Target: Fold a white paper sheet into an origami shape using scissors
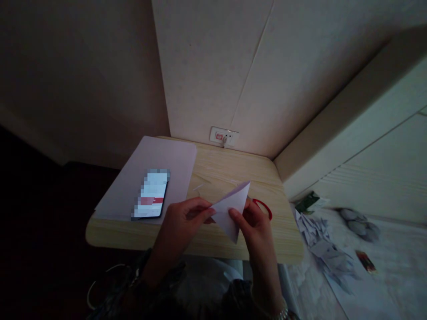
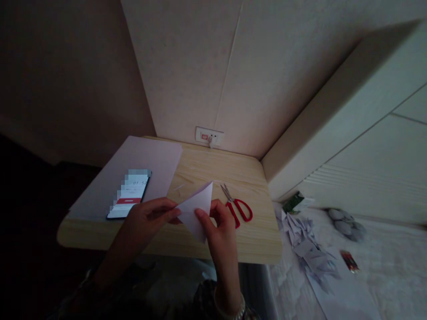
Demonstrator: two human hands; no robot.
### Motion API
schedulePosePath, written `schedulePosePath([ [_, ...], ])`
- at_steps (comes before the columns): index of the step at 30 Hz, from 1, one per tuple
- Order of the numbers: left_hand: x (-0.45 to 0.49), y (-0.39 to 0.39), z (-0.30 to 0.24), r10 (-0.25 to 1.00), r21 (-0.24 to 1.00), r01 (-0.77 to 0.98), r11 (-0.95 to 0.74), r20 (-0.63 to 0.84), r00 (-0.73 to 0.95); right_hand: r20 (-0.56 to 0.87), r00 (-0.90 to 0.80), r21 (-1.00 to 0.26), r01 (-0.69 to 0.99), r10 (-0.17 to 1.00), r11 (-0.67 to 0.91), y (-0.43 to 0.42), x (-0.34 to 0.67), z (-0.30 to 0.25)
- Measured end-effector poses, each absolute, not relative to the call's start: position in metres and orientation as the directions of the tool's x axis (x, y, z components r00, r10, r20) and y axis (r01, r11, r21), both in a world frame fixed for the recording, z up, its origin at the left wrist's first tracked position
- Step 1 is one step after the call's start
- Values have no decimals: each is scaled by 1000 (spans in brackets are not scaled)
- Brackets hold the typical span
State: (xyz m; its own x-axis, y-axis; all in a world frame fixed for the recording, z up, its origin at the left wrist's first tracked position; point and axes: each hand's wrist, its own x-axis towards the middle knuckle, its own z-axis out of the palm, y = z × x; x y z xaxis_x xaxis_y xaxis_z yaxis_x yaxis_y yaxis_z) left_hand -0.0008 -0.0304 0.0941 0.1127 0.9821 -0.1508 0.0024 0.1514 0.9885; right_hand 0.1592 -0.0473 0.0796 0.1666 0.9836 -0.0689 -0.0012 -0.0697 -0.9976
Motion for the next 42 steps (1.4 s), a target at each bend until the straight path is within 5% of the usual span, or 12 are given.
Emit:
schedulePosePath([
  [4,-6,-29,97,987,988,120,94,-108,118,-102,25,-982,158,994,-105,-47,158,82],
  [8,-11,-29,99,995,986,157,59,-70,70,-31,81,-955,293,996,-53,-47,154,86],
  [12,-13,-28,99,1000,981,192,16,-18,9,-39,7,-967,253,999,-40,-46,151,88],
  [17,-11,-28,99,999,989,149,20,-13,-44,-37,128,-944,322,991,-76,-47,149,89],
  [30,-14,-25,98,989,998,20,67,-64,-134,-166,-81,-978,143,983,-154,-50,151,83],
  [33,-15,-24,99,990,996,19,88,-86,-113,-217,-62,-952,234,974,-197,-50,160,82],
  [37,-16,-22,101,992,993,41,112,-109,-56,6,-4,-934,358,1000,7,-48,168,88],
  [42,-14,-22,103,990,989,116,96,-107,96,148,75,-961,244,986,126,-42,163,97],
])
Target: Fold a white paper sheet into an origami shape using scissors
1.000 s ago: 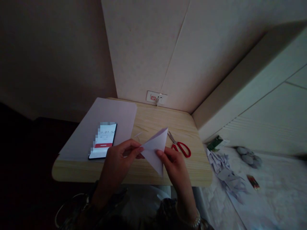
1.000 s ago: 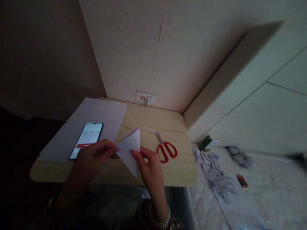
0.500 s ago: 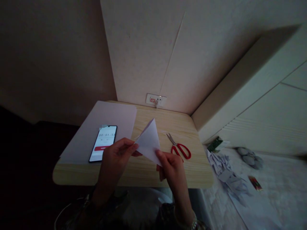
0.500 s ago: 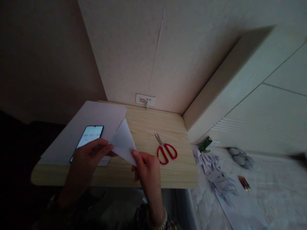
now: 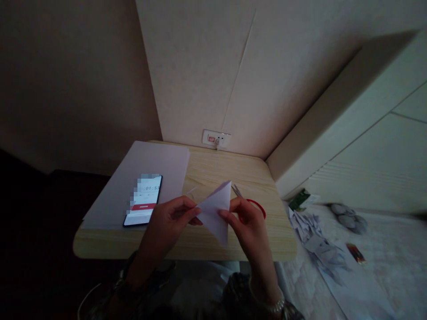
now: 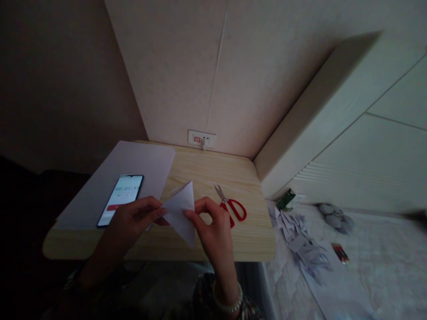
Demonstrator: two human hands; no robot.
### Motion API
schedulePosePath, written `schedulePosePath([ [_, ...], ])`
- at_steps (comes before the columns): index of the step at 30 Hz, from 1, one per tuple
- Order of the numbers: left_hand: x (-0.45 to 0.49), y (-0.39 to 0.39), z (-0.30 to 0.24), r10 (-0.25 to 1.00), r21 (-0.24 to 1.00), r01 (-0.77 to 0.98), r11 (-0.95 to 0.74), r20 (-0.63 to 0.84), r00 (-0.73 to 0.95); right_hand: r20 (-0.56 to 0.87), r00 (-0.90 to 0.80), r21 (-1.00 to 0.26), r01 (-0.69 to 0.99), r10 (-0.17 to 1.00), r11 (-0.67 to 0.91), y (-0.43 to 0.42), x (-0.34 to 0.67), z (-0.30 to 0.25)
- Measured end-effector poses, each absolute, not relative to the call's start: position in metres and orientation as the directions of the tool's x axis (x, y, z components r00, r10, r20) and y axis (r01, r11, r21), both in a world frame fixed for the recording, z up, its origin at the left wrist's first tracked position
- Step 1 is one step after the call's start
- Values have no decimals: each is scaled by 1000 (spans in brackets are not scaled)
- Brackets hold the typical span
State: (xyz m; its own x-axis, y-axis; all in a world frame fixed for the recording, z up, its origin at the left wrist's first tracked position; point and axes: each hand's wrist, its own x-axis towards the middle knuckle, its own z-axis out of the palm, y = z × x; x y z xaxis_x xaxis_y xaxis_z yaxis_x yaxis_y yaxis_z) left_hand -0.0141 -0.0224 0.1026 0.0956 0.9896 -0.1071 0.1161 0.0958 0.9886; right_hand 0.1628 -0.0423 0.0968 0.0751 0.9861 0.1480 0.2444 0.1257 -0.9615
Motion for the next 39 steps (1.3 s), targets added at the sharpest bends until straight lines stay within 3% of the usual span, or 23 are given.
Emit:
schedulePosePath([
  [3,-15,-24,102,987,983,171,73,-96,132,145,148,-961,255,978,104,-41,159,97],
  [8,-15,-25,103,968,974,211,83,-130,216,114,77,-985,137,991,103,-42,160,93],
  [12,-15,-26,105,950,968,242,65,-134,282,109,162,-979,191,981,77,-42,160,94],
  [17,-15,-27,105,937,963,246,107,-181,298,71,161,-995,75,984,59,-43,162,93],
  [24,-12,-29,105,916,966,219,140,-210,342,128,288,-975,211,949,67,-47,164,89],
  [32,-16,-27,104,962,974,207,88,-137,236,-56,117,-973,217,992,-81,-43,152,90],
  [35,-17,-28,103,974,976,213,45,-91,210,-40,136,-965,253,990,-74,-45,150,90],
  [39,-20,-28,102,996,973,232,13,-32,78,-59,-38,-980,195,998,-50,-46,150,87],
])
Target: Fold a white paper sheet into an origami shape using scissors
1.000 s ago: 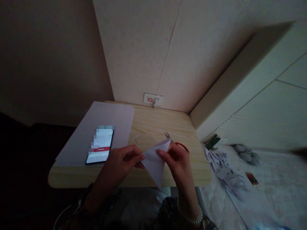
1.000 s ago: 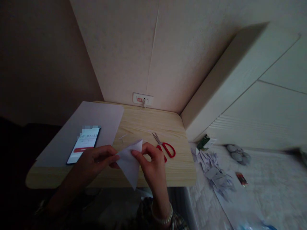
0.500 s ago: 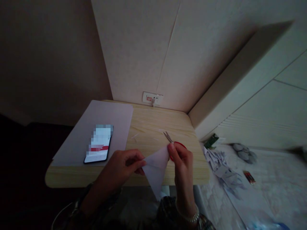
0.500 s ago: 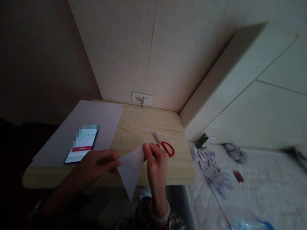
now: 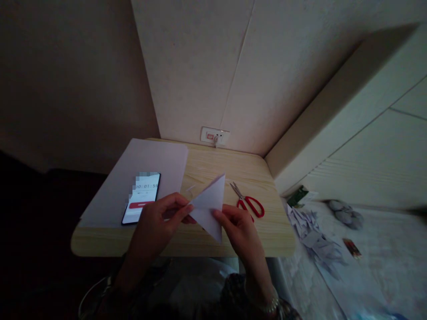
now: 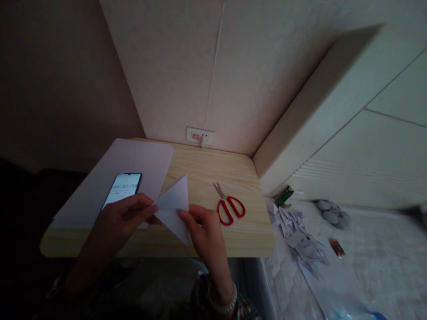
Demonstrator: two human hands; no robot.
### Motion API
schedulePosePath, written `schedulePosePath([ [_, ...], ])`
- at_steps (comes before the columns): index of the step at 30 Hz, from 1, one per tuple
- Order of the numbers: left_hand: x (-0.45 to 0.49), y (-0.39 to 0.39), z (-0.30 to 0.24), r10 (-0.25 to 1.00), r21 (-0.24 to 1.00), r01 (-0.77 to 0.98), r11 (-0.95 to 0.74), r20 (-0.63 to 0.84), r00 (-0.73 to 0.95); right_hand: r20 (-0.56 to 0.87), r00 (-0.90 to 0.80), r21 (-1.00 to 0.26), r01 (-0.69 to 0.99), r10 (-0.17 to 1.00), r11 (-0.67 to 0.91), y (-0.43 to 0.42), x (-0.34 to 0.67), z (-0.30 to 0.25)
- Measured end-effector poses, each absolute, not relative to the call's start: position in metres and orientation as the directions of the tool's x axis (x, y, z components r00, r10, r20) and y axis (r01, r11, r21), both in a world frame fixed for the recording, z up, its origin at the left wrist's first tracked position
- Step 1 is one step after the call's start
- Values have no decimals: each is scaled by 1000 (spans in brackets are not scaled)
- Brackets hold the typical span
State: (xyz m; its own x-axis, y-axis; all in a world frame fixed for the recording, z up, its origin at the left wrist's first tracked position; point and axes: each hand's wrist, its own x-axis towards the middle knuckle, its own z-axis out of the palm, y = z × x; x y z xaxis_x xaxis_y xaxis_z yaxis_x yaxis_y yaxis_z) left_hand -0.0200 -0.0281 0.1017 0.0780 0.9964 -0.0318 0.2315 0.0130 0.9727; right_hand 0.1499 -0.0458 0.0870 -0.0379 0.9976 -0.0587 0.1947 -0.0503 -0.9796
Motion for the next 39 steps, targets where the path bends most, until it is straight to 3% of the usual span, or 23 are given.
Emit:
schedulePosePath([
  [4,-20,-28,102,999,975,224,1,-10,39,-124,34,-977,168,992,-128,-48,148,85],
  [8,-20,-29,103,998,979,206,-11,24,-61,-131,-75,-982,147,989,-119,-51,147,86],
  [10,-21,-29,104,996,981,193,-7,24,-85,-157,-34,-969,201,987,-147,-52,148,86],
  [13,-21,-28,105,997,981,192,16,-2,-77,-23,73,-941,335,997,-46,-51,152,86],
  [17,-18,-28,103,999,979,201,16,-9,-34,180,184,-937,332,966,111,-48,152,88],
  [25,-12,-29,102,1000,981,194,-2,2,-4,187,344,-973,191,920,126,-50,146,85],
  [33,-12,-28,95,1000,995,99,22,-23,14,265,236,-953,215,935,215,-49,147,85],
  [39,-13,-29,99,996,997,62,40,-44,76,356,144,-893,344,923,291,-48,152,87],
])
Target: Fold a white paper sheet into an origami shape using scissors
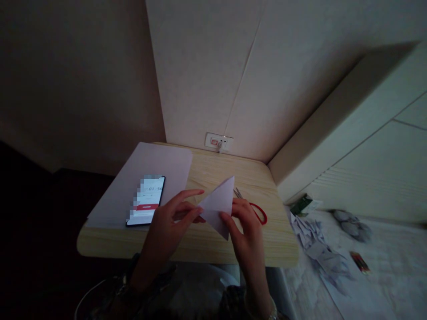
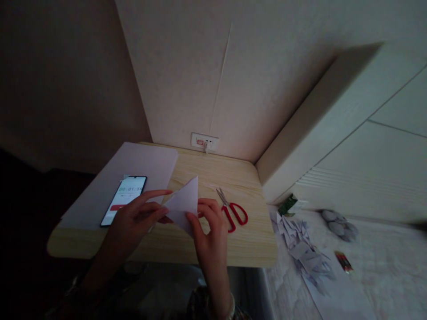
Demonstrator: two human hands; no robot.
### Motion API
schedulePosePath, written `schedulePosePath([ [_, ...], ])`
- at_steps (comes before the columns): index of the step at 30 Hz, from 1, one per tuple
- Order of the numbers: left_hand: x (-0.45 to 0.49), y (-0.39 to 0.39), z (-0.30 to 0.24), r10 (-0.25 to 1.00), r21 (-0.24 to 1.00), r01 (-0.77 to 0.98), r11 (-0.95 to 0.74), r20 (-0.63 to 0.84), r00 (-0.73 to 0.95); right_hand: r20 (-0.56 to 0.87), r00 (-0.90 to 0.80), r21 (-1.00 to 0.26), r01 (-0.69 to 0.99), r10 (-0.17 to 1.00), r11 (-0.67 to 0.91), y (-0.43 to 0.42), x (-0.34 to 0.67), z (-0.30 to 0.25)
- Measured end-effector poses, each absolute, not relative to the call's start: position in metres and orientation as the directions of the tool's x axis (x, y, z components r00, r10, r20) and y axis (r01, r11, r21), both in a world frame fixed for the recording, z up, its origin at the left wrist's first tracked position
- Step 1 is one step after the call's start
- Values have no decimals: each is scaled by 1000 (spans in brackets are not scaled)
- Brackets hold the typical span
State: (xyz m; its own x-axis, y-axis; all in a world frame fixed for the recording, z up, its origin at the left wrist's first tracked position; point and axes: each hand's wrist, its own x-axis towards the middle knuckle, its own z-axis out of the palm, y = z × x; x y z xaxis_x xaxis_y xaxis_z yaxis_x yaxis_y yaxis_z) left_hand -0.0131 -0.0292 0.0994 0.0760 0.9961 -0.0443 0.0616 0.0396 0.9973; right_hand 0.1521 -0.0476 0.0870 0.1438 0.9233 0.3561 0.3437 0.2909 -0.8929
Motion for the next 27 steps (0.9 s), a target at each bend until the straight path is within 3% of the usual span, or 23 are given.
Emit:
schedulePosePath([
  [7,-18,-24,88,968,990,-135,-44,75,240,209,215,-973,140,954,182,-52,158,89],
  [12,-17,-24,86,942,985,-170,-14,70,329,121,26,-990,-66,992,123,-52,159,90],
  [18,-18,-23,92,882,994,-70,79,-37,470,-28,-58,-1000,-1,998,-28,-53,168,89],
  [27,-23,-18,82,830,944,-80,320,-238,504,-53,-81,-984,175,995,-38,-55,179,93],
])
